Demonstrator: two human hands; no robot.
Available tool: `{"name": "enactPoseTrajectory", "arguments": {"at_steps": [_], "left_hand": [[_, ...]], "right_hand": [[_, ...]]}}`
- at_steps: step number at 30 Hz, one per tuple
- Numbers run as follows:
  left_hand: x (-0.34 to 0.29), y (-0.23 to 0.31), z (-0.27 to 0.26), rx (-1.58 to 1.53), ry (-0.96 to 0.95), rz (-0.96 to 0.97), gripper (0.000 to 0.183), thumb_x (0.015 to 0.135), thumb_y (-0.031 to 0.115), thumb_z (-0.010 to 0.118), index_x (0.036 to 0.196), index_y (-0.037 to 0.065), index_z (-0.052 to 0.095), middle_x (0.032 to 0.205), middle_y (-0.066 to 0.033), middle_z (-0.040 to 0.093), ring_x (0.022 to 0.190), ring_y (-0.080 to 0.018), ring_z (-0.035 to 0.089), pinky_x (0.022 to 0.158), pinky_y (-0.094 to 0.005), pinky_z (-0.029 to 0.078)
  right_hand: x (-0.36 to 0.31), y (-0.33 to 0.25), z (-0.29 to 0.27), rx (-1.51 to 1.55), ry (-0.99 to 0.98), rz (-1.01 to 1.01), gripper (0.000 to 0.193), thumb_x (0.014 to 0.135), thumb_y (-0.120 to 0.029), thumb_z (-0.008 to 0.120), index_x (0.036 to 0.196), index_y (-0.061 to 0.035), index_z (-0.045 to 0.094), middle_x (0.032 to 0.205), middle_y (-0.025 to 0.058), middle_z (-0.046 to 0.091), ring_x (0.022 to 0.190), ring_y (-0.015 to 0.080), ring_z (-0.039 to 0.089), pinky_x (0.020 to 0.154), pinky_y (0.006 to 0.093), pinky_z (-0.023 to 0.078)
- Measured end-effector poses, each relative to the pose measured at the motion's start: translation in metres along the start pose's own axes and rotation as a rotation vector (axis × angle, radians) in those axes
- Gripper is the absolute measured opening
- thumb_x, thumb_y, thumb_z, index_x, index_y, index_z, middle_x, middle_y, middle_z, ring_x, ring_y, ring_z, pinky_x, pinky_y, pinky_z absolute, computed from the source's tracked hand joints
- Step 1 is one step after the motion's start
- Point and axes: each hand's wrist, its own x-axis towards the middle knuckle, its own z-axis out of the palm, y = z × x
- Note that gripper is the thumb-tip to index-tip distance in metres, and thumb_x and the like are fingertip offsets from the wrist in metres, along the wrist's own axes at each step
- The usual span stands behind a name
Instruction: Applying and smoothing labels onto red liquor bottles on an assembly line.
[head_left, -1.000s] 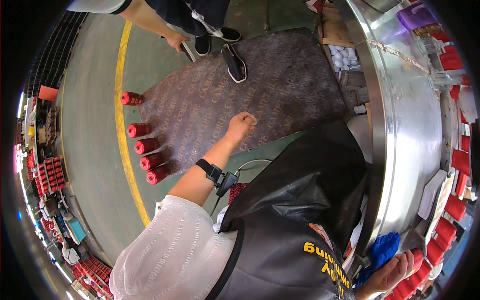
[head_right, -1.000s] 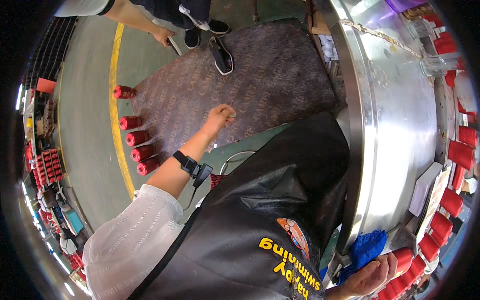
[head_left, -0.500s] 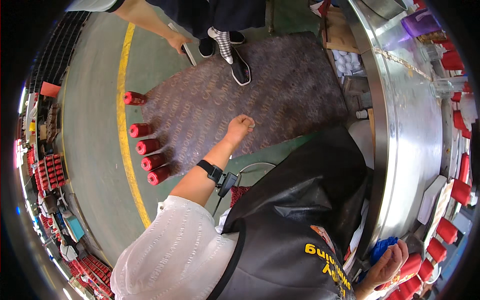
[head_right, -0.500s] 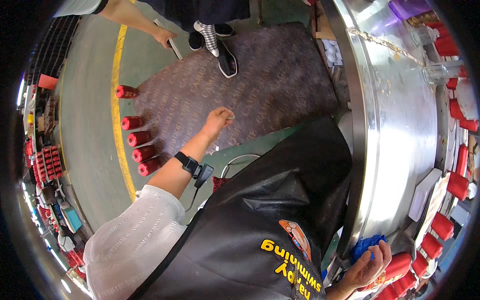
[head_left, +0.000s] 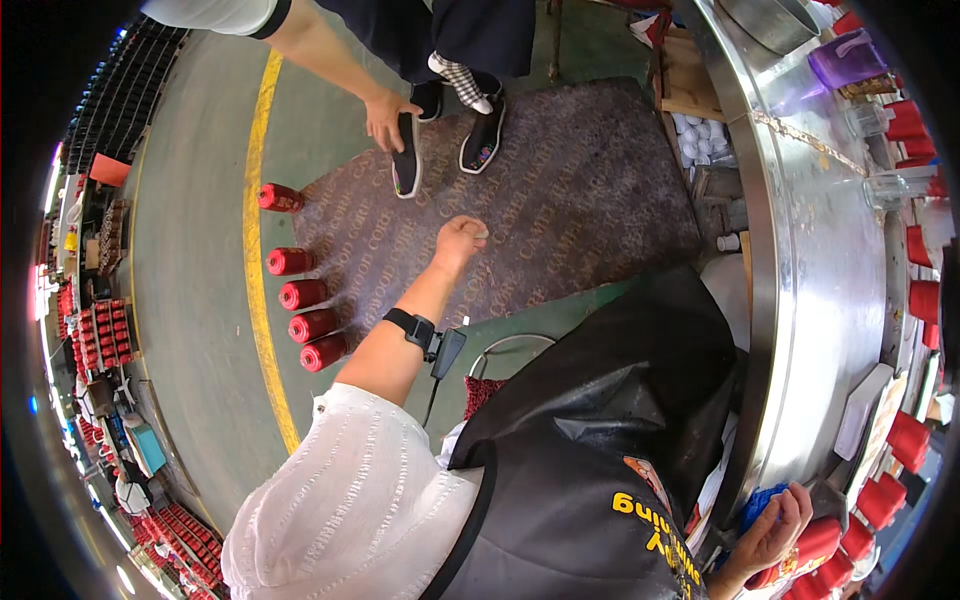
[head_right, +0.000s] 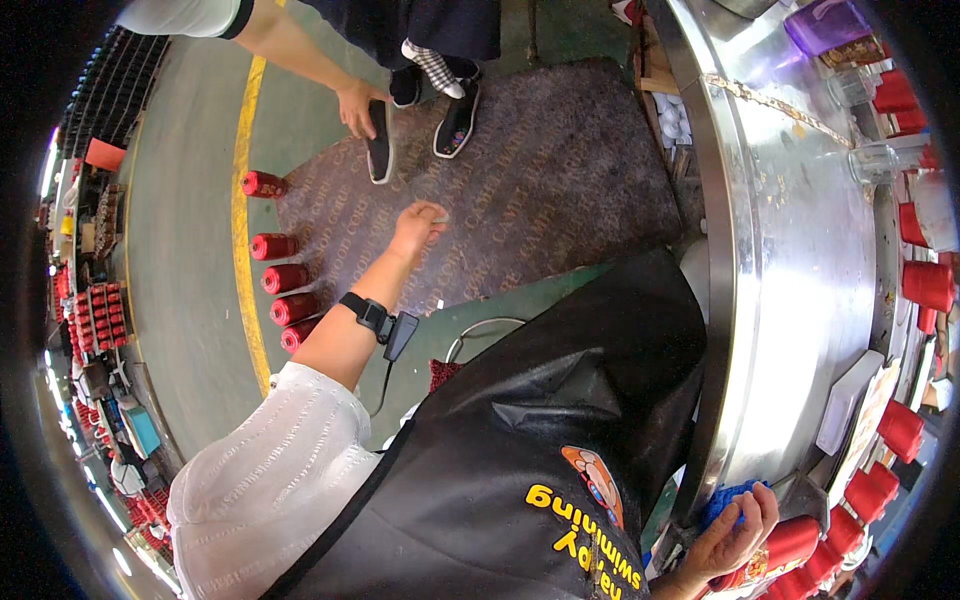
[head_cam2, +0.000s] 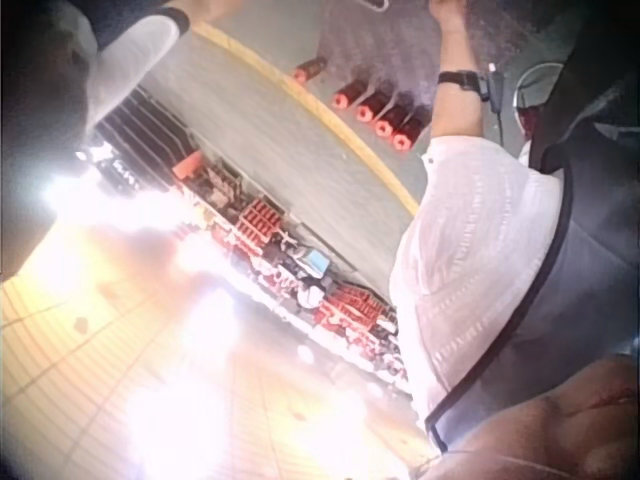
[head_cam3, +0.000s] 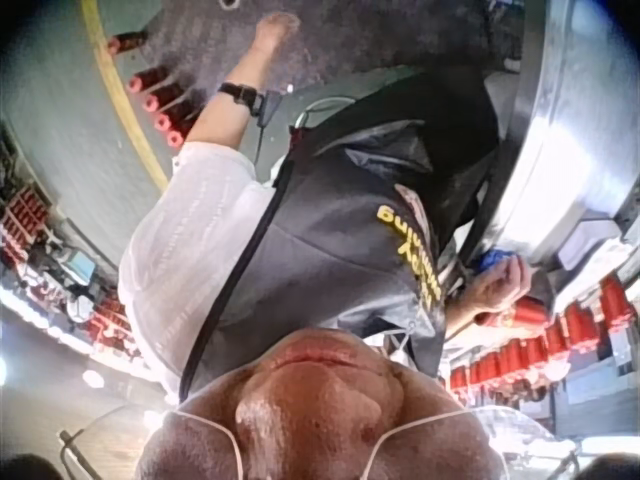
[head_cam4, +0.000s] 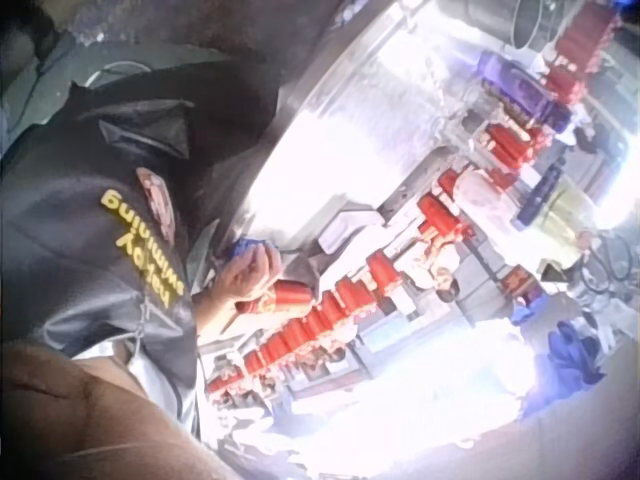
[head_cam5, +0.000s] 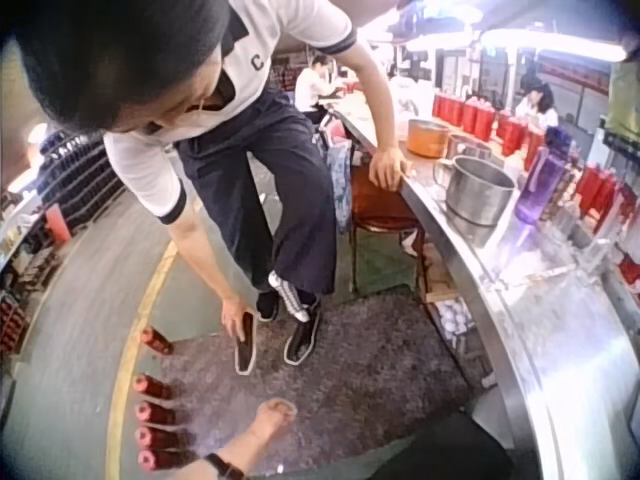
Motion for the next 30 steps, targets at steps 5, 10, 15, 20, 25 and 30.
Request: {"name": "enactPoseTrajectory", "arguments": {"at_steps": [5,10,15,20,25,30], "left_hand": [[0.01,-0.008,-0.009,-0.011,0.027,-0.032,0.021,0.095,0.018,0.048,0.105,0.005,0.061,0.103,-0.0064,0.065,0.077,-0.0144,0.062,0.069,-0.0281,0.048],[0.024,-0.035,-0.029,0.064,0.106,-0.085,0.022,0.094,0.019,0.051,0.107,0.006,0.061,0.103,-0.0058,0.065,0.078,-0.0153,0.064,0.068,-0.0279,0.048],[0.05,-0.056,-0.052,0.047,0.164,-0.125,0.027,0.092,0.02,0.053,0.113,0.007,0.061,0.103,-0.0054,0.066,0.078,-0.0159,0.064,0.067,-0.0287,0.047],[0.079,-0.073,-0.082,0.046,0.258,-0.181,0.033,0.09,0.019,0.054,0.12,0.007,0.058,0.104,-0.006,0.067,0.076,-0.0164,0.064,0.063,-0.0288,0.047],[0.113,-0.095,-0.102,-0.139,0.342,-0.31,0.03,0.091,0.018,0.055,0.119,0.007,0.057,0.098,-0.0071,0.064,0.075,-0.0184,0.064,0.06,-0.0304,0.047],[0.154,-0.125,-0.123,-0.306,0.467,-0.371,0.031,0.09,0.019,0.057,0.117,0.004,0.057,0.1,-0.0101,0.063,0.075,-0.0214,0.065,0.056,-0.0316,0.048]], "right_hand": [[-0.001,-0.008,-0.005,-0.02,0.004,0.005,0.016,0.094,-0.001,0.052,0.108,0.0019,0.057,0.114,0.0212,0.058,0.104,0.0337,0.057,0.092,0.0433,0.046],[0.016,-0.015,-0.002,-0.026,-0.017,-0.018,0.022,0.093,-0.003,0.053,0.114,0.0029,0.056,0.118,0.0229,0.056,0.11,0.0358,0.055,0.095,0.0455,0.044],[0.049,-0.026,0.02,-0.24,-0.1,-0.037,0.044,0.092,-0.013,0.057,0.133,0.0008,0.049,0.135,0.0233,0.048,0.124,0.04,0.047,0.103,0.0483,0.038],[0.076,-0.028,0.053,-0.315,-0.176,-0.069,0.067,0.093,-0.041,0.056,0.145,-0.0039,0.037,0.147,0.0224,0.036,0.135,0.0414,0.034,0.11,0.0516,0.026],[0.098,-0.039,0.074,-0.437,-0.268,-0.144,0.083,0.086,-0.049,0.062,0.146,-0.0005,0.032,0.149,0.0228,0.032,0.137,0.0422,0.029,0.112,0.0521,0.022],[0.115,-0.05,0.087,-0.44,-0.248,-0.078,0.089,0.074,-0.027,0.072,0.147,0.0,0.03,0.149,0.0224,0.032,0.138,0.0409,0.029,0.113,0.0494,0.021]]}}
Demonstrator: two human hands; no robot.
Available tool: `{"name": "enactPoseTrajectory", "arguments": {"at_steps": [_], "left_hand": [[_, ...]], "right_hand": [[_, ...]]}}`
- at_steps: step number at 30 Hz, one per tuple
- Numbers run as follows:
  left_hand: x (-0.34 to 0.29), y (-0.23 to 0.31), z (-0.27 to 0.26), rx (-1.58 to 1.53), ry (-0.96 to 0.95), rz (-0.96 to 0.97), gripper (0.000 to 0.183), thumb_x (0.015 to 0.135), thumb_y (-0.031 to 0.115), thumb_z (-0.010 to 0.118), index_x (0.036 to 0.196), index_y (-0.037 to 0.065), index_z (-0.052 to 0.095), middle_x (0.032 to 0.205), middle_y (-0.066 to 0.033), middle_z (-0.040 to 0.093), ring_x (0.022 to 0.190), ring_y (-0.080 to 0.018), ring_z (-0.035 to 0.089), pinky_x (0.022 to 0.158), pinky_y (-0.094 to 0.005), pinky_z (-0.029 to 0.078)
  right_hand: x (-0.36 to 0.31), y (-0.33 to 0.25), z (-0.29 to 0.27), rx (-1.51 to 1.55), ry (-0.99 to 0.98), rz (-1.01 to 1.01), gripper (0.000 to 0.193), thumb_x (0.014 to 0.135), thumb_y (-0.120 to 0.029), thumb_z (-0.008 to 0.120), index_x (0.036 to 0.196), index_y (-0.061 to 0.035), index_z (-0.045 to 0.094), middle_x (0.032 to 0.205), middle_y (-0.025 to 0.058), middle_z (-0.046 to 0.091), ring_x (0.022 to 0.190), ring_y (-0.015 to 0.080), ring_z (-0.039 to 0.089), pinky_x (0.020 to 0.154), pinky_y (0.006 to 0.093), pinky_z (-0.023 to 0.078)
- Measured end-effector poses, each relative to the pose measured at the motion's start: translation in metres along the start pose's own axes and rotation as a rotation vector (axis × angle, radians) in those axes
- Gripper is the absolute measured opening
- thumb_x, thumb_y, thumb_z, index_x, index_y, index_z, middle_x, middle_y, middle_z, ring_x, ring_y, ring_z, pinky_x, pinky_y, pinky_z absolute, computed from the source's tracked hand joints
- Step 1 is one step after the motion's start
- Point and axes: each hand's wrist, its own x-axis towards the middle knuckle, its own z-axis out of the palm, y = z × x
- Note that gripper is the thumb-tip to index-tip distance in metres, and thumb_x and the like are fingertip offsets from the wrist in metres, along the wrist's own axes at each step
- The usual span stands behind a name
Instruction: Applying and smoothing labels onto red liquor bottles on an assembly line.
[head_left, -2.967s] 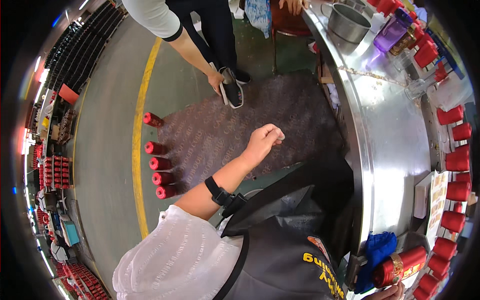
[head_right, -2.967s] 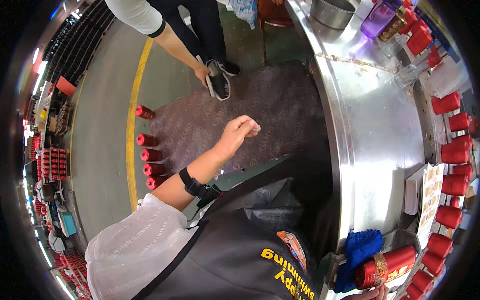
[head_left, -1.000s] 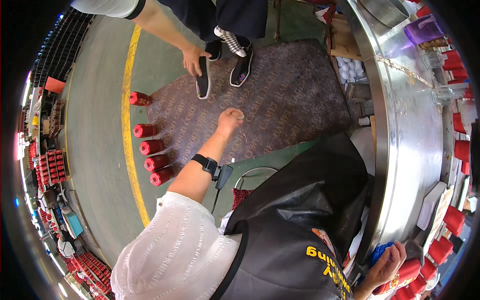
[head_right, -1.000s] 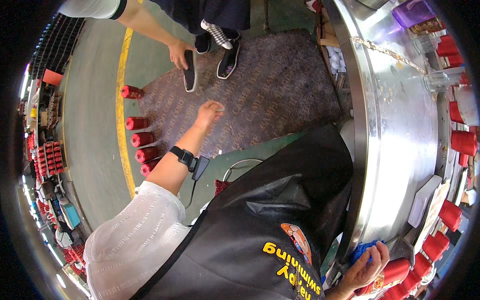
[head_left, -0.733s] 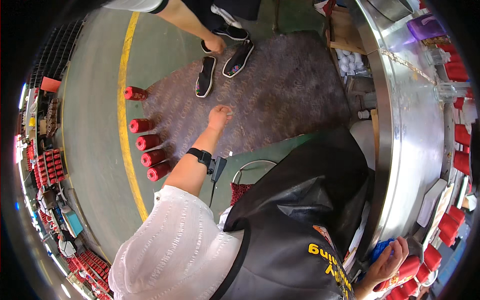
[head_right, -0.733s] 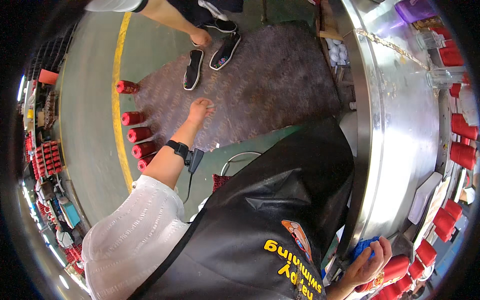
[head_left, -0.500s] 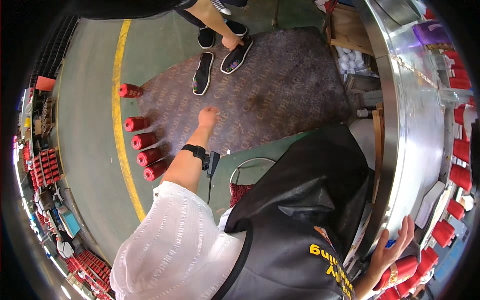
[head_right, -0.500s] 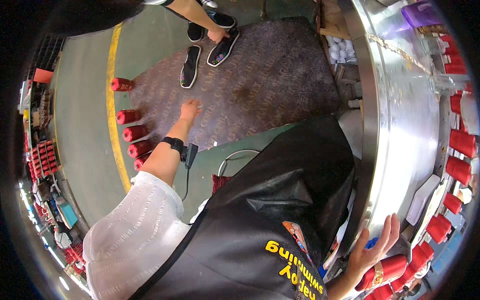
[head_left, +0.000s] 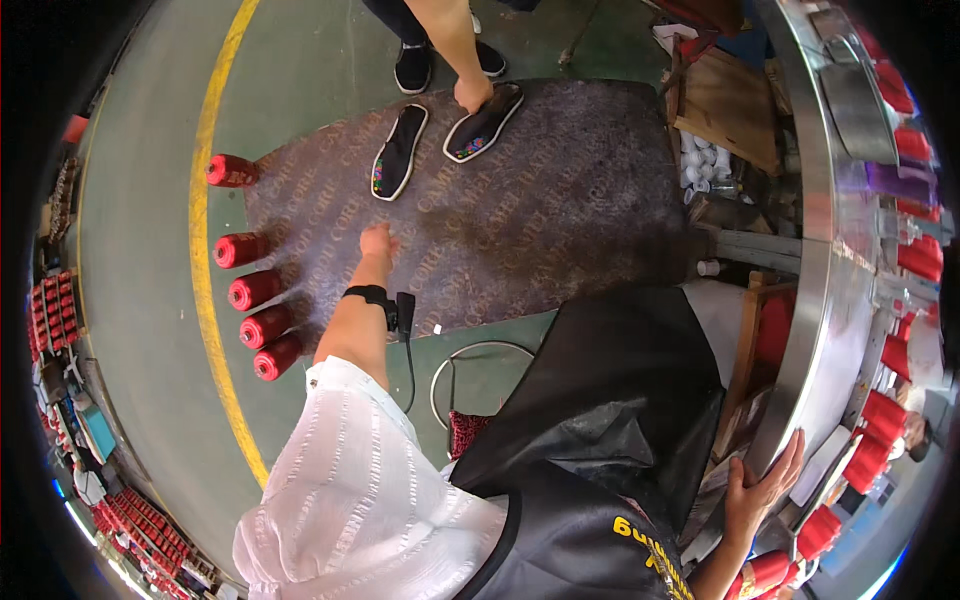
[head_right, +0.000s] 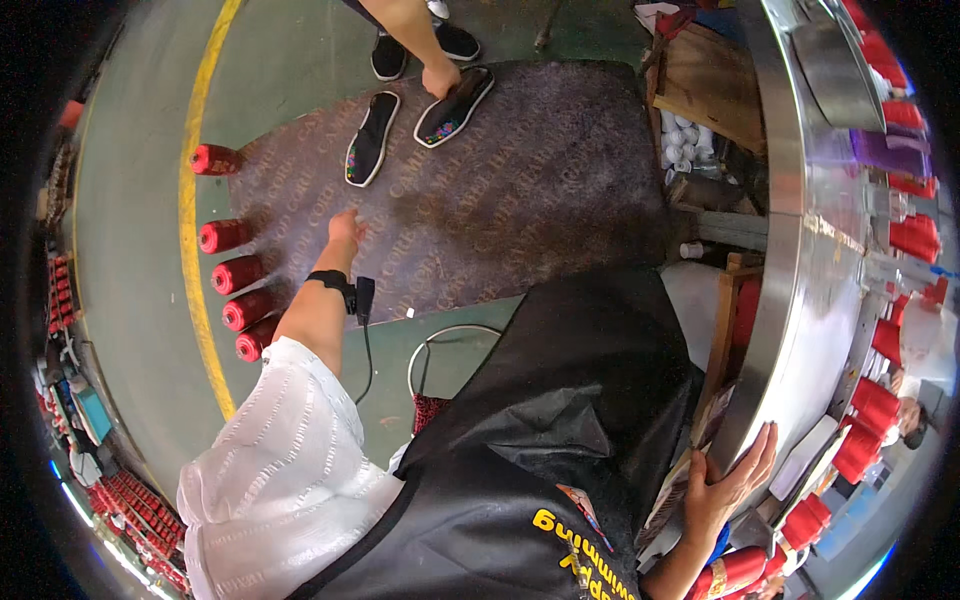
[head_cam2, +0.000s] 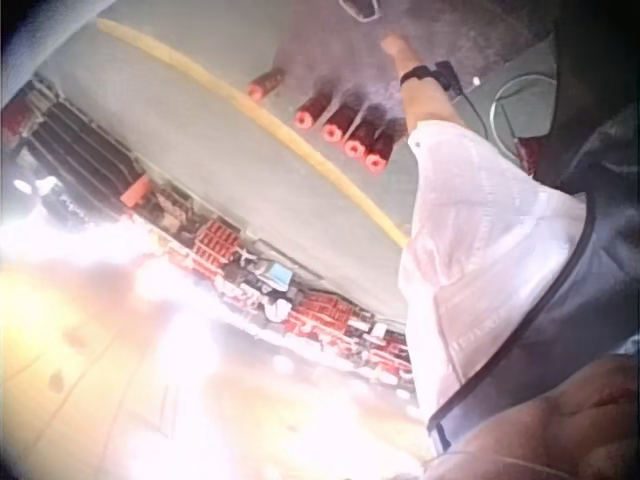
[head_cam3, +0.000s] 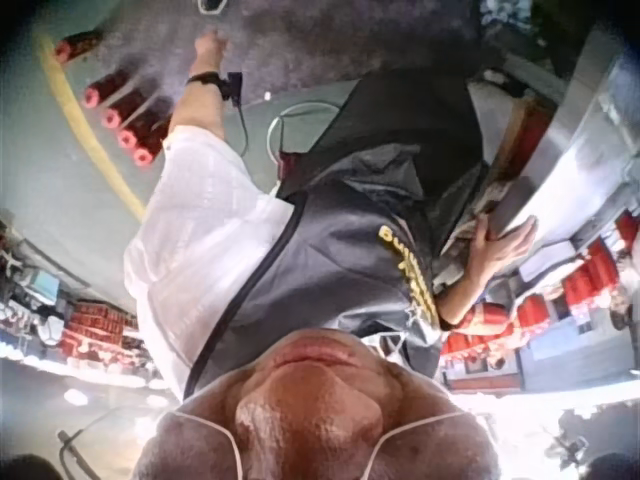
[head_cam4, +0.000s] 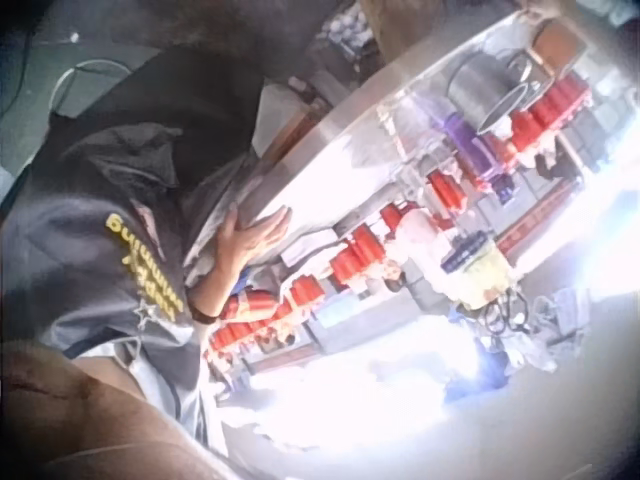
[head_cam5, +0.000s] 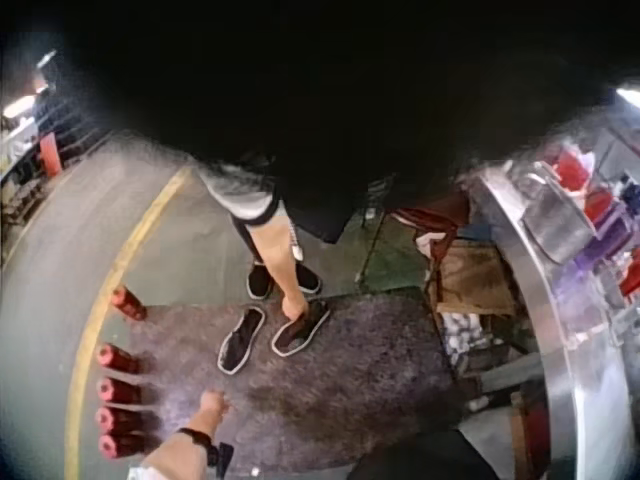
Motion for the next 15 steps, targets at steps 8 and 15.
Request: {"name": "enactPoseTrajectory", "arguments": {"at_steps": [8,15], "left_hand": [[0.05,0.009,0.023,-0.228,-0.06,-0.108,0.04,0.094,0.022,0.055,0.13,0.004,0.048,0.117,-0.0155,0.057,0.086,-0.0268,0.065,0.068,-0.0379,0.053],[0.071,0.016,0.039,-0.6,-0.035,-0.176,0.038,0.095,0.016,0.056,0.129,0.0,0.047,0.124,-0.0154,0.05,0.111,-0.0322,0.055,0.084,-0.0435,0.051]], "right_hand": [[-0.002,0.01,0.005,0.057,-0.002,0.025,0.087,0.073,-0.018,0.072,0.147,-0.0015,0.03,0.149,0.0223,0.033,0.137,0.0416,0.032,0.112,0.0488,0.026],[-0.002,0.017,0.005,-0.015,-0.014,-0.045,0.087,0.078,-0.031,0.072,0.148,-0.0015,0.029,0.15,0.0224,0.032,0.139,0.0406,0.03,0.112,0.0487,0.026]]}}
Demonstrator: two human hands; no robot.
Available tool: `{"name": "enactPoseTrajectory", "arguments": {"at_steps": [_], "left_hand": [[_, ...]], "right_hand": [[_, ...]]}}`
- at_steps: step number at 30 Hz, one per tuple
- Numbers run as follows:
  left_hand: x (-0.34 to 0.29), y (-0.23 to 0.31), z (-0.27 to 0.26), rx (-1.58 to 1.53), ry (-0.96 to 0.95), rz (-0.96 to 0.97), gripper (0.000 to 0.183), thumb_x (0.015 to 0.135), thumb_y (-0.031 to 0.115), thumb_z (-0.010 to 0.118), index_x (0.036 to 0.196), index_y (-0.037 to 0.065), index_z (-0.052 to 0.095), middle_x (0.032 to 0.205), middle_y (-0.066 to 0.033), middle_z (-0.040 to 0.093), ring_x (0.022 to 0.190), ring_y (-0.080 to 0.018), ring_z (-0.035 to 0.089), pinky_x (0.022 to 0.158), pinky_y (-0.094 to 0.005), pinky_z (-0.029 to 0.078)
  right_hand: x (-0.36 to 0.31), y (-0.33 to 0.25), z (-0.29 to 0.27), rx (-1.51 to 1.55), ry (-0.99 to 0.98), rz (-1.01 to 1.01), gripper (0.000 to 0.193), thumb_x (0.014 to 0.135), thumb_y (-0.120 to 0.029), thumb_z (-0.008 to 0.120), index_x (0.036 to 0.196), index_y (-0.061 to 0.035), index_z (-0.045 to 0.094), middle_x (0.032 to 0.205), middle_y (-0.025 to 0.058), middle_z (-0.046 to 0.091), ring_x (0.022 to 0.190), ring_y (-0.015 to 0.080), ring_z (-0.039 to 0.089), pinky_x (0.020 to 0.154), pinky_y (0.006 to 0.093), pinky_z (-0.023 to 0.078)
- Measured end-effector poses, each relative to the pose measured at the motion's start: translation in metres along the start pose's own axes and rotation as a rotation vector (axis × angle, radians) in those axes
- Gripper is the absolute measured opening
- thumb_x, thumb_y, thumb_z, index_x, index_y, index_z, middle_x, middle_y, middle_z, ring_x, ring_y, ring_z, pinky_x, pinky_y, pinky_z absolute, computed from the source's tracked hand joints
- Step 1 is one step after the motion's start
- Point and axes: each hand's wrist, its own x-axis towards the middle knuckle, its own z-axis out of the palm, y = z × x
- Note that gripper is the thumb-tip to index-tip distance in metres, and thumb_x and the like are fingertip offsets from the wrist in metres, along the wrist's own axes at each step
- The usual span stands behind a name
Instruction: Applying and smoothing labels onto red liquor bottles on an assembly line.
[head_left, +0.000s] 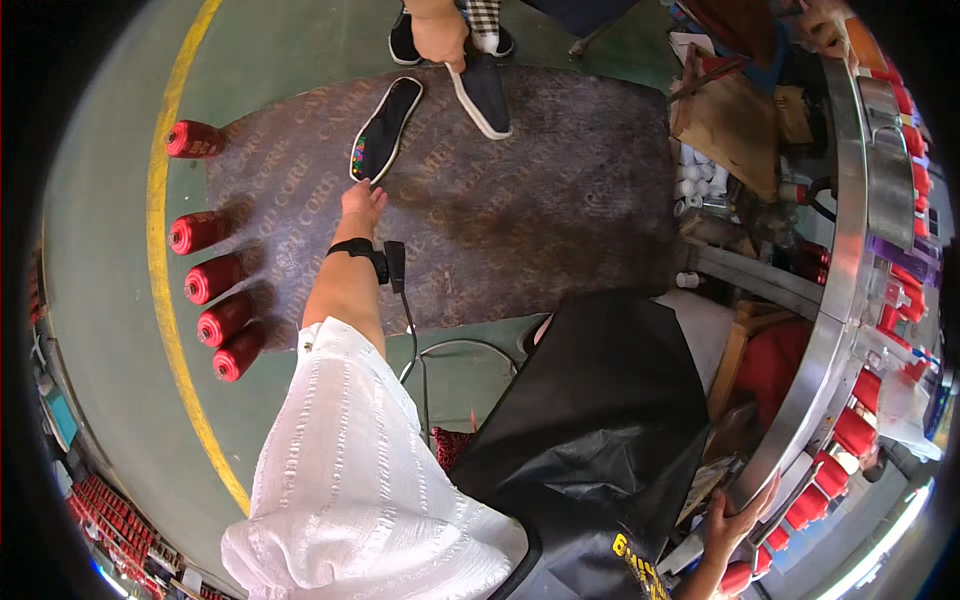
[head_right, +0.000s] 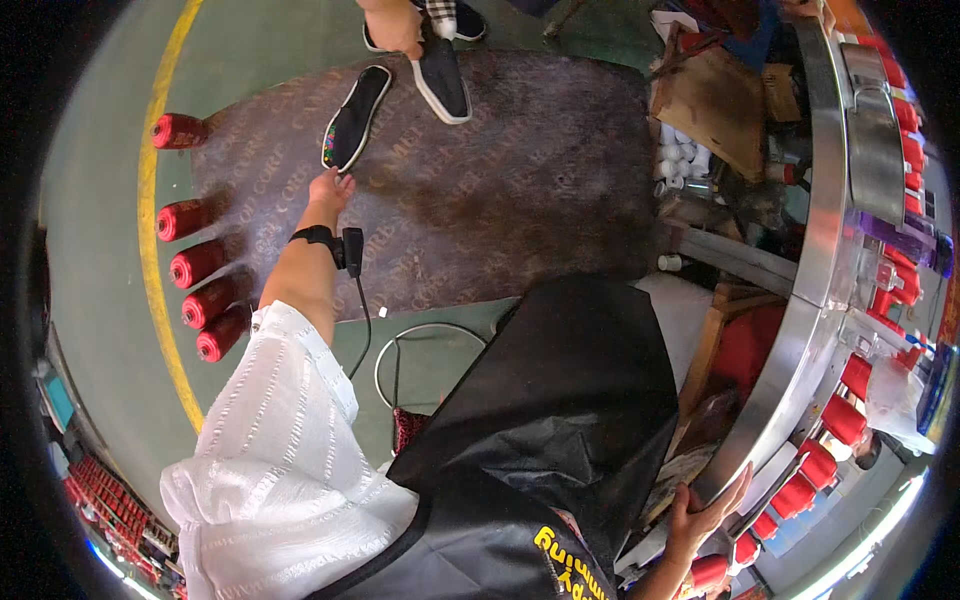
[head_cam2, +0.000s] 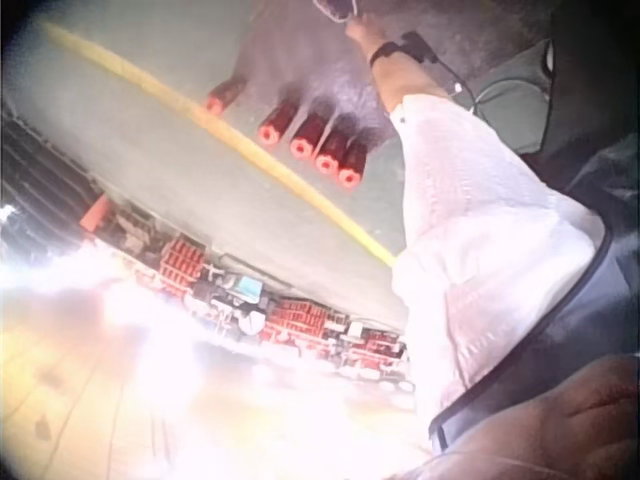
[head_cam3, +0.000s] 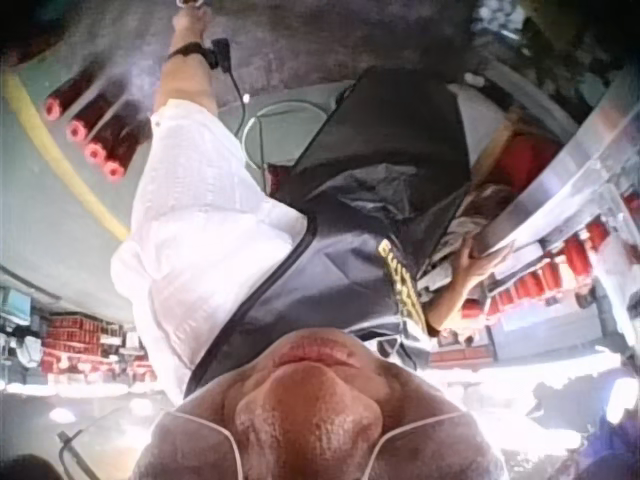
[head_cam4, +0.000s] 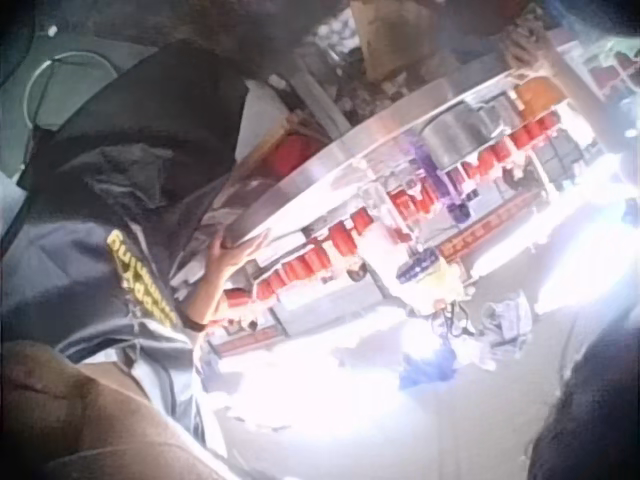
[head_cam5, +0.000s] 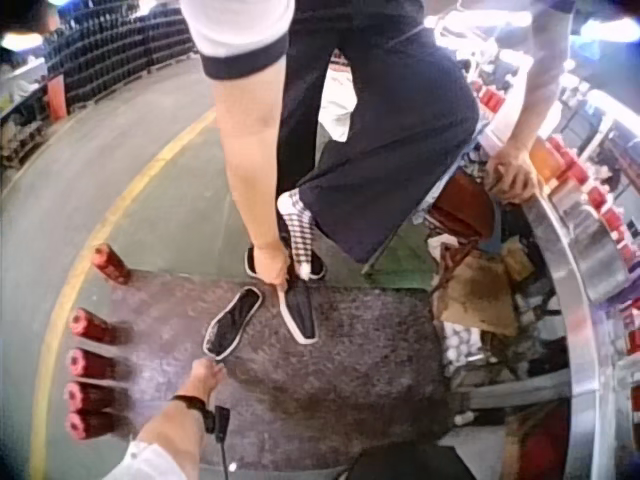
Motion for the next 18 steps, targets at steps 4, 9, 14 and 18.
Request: {"name": "enactPoseTrajectory", "arguments": {"at_steps": [4,9,14,18], "left_hand": [[0.004,0.006,0.015,-0.154,0.038,-0.041,0.036,0.094,0.012,0.057,0.127,0.001,0.047,0.123,-0.015,0.05,0.113,-0.0324,0.053,0.086,-0.0451,0.049],[0.002,0.006,0.033,-0.052,0.065,-0.066,0.033,0.092,0.013,0.062,0.122,0.007,0.051,0.12,-0.013,0.051,0.111,-0.0312,0.054,0.08,-0.0374,0.048],[0.025,0.024,0.028,-0.094,0.003,0.102,0.027,0.09,0.01,0.064,0.114,0.007,0.053,0.095,-0.0075,0.063,0.079,-0.0237,0.064,0.068,-0.0354,0.05],[0.007,0.037,0.008,-0.004,-0.145,0.386,0.02,0.089,0.007,0.062,0.108,0.007,0.054,0.098,-0.007,0.062,0.082,-0.019,0.063,0.062,-0.0329,0.051]], "right_hand": [[-0.002,0.0,-0.002,-0.011,-0.016,0.017,0.088,0.078,-0.031,0.073,0.148,-0.0018,0.028,0.151,0.0223,0.031,0.139,0.0404,0.029,0.112,0.0494,0.025],[-0.004,0.001,0.0,0.066,-0.007,0.063,0.089,0.079,-0.033,0.073,0.149,-0.0024,0.027,0.151,0.0227,0.03,0.139,0.0402,0.029,0.112,0.049,0.025],[-0.002,-0.005,-0.004,0.031,-0.027,0.047,0.087,0.081,-0.035,0.071,0.149,-0.0023,0.027,0.151,0.0233,0.03,0.139,0.0418,0.029,0.113,0.0495,0.024],[0.002,-0.01,-0.005,0.036,-0.01,0.002,0.088,0.077,-0.028,0.073,0.148,-0.0018,0.028,0.15,0.0236,0.031,0.138,0.0425,0.029,0.112,0.0505,0.025]]}}
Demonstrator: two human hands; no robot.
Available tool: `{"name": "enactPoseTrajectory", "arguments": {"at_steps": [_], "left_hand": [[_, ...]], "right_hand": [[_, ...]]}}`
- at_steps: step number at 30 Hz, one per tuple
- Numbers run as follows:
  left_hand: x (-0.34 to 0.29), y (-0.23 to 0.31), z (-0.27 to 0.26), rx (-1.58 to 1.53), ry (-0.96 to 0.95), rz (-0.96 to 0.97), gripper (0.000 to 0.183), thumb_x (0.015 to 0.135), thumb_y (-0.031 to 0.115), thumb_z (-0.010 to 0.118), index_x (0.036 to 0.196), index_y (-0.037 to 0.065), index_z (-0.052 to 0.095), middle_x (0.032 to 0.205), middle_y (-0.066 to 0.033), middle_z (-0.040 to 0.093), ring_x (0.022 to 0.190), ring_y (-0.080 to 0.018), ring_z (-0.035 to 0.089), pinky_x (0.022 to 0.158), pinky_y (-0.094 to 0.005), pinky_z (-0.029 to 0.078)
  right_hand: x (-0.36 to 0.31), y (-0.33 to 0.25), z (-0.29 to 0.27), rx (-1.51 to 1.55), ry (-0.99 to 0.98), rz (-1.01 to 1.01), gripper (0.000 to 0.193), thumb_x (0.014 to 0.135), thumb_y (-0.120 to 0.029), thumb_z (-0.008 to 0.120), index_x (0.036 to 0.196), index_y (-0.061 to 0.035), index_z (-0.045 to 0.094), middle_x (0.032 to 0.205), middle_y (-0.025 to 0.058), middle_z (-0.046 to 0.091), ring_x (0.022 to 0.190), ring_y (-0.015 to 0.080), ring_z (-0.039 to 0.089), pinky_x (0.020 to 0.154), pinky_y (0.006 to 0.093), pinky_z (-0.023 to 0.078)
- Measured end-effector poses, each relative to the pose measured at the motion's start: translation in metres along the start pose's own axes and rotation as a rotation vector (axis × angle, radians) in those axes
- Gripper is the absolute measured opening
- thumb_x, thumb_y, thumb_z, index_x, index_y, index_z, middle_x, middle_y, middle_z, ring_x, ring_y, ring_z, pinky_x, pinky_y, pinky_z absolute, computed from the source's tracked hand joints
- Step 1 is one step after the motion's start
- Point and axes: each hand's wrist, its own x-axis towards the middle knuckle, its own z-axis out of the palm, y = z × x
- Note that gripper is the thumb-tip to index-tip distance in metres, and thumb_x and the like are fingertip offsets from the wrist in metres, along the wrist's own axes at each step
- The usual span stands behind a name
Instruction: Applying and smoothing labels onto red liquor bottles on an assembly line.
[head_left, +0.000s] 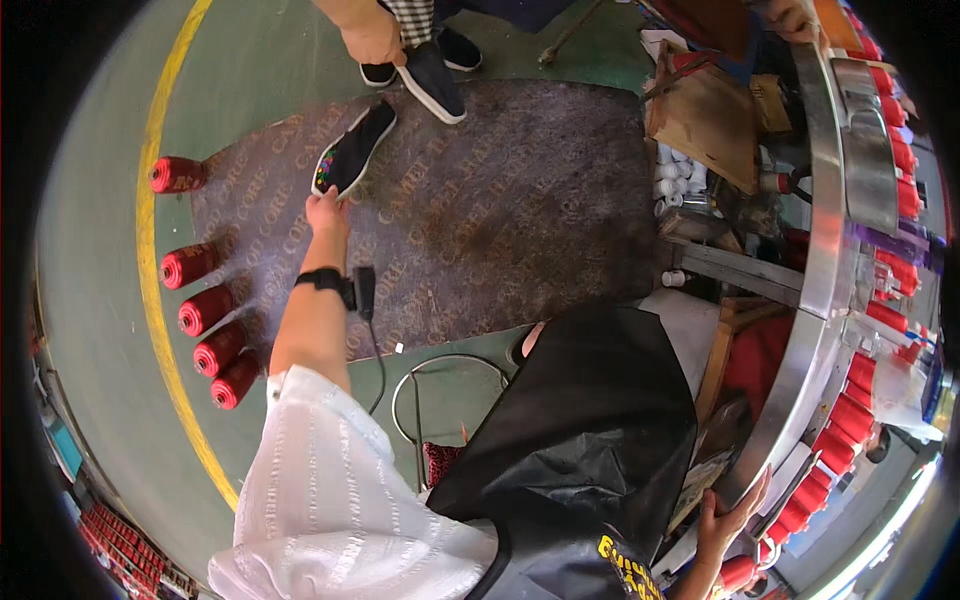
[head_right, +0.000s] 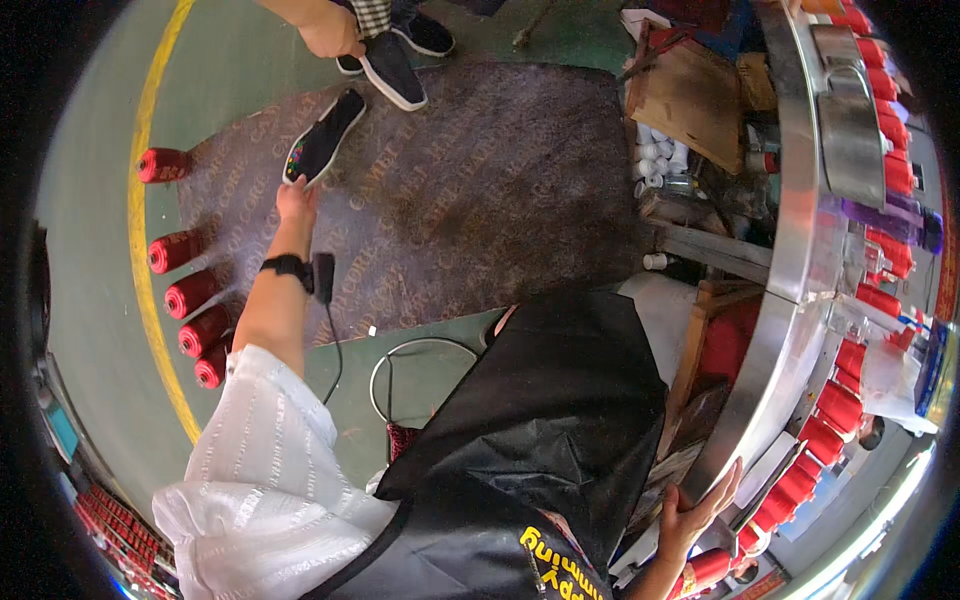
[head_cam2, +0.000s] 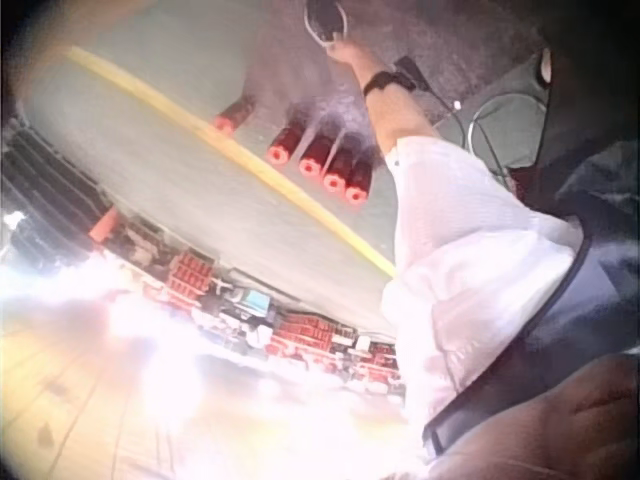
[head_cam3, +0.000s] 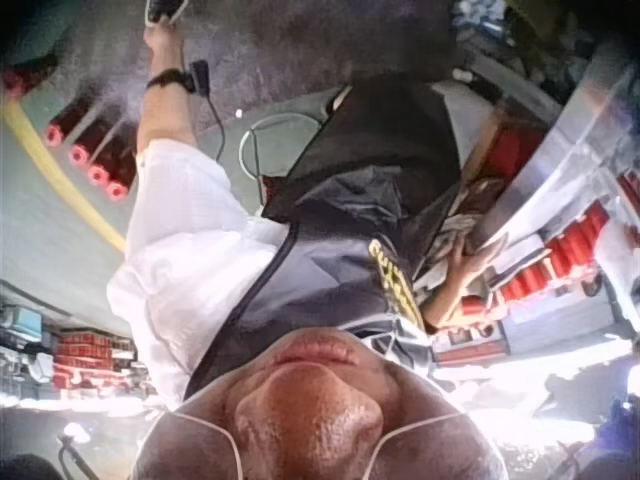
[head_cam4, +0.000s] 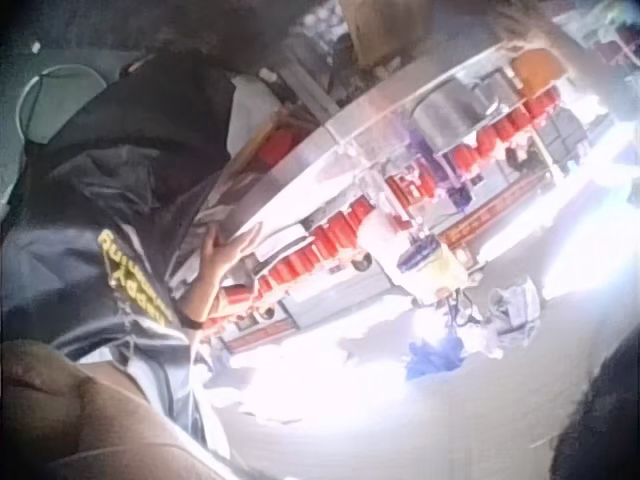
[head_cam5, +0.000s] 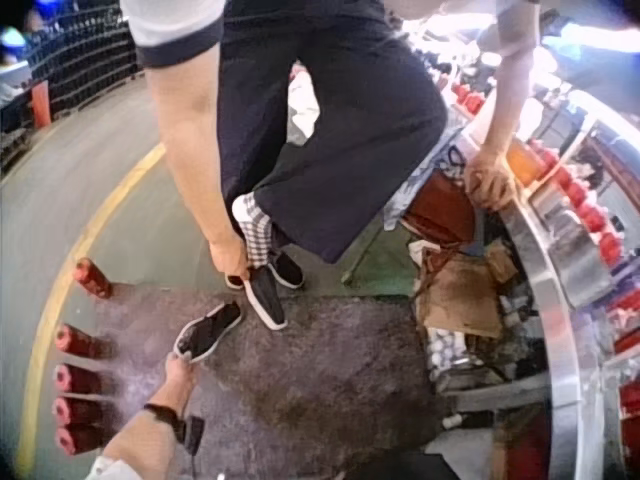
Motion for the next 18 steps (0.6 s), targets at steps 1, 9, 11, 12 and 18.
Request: {"name": "enactPoseTrajectory", "arguments": {"at_steps": [1,9,11,12,18], "left_hand": [[-0.016,0.005,0.0,0.069,-0.011,-0.02,0.02,0.089,0.007,0.062,0.108,0.008,0.054,0.098,-0.0058,0.062,0.082,-0.0176,0.062,0.064,-0.032,0.051],[-0.145,0.102,-0.051,0.14,-0.438,-0.141,0.019,0.091,0.014,0.063,0.11,0.014,0.059,0.098,-0.0008,0.065,0.082,-0.0144,0.061,0.074,-0.0288,0.048],[-0.17,0.12,-0.057,0.157,-0.499,-0.175,0.02,0.091,0.016,0.064,0.111,0.014,0.059,0.098,-0.001,0.066,0.081,-0.0147,0.061,0.075,-0.0291,0.048],[-0.181,0.128,-0.057,0.125,-0.551,-0.21,0.021,0.091,0.017,0.065,0.111,0.013,0.06,0.098,-0.0011,0.066,0.082,-0.0152,0.06,0.075,-0.0294,0.048],[-0.238,0.128,-0.053,-0.417,-0.805,-0.557,0.031,0.088,0.022,0.064,0.112,0.002,0.058,0.087,-0.0051,0.059,0.072,-0.0163,0.053,0.068,-0.0303,0.044]], "right_hand": [[0.002,-0.006,-0.001,-0.005,0.009,0.012,0.088,0.077,-0.028,0.073,0.148,-0.0018,0.028,0.15,0.0236,0.031,0.138,0.0425,0.029,0.112,0.0505,0.025],[0.006,-0.014,0.001,0.067,0.016,0.09,0.089,0.068,-0.009,0.07,0.146,0.0018,0.03,0.148,0.0243,0.033,0.136,0.0432,0.03,0.113,0.0506,0.023],[0.006,-0.013,-0.001,0.048,0.037,0.062,0.088,0.067,-0.008,0.069,0.146,0.0015,0.03,0.148,0.0246,0.033,0.135,0.0434,0.031,0.112,0.0512,0.023],[0.006,-0.011,0.0,0.05,0.046,0.072,0.087,0.067,-0.008,0.069,0.145,0.0012,0.031,0.147,0.0247,0.034,0.134,0.0437,0.031,0.112,0.0511,0.024],[0.002,-0.008,0.006,0.032,0.123,-0.012,0.084,0.068,-0.008,0.069,0.144,0.0007,0.033,0.145,0.0231,0.038,0.132,0.0435,0.033,0.112,0.0507,0.024]]}}
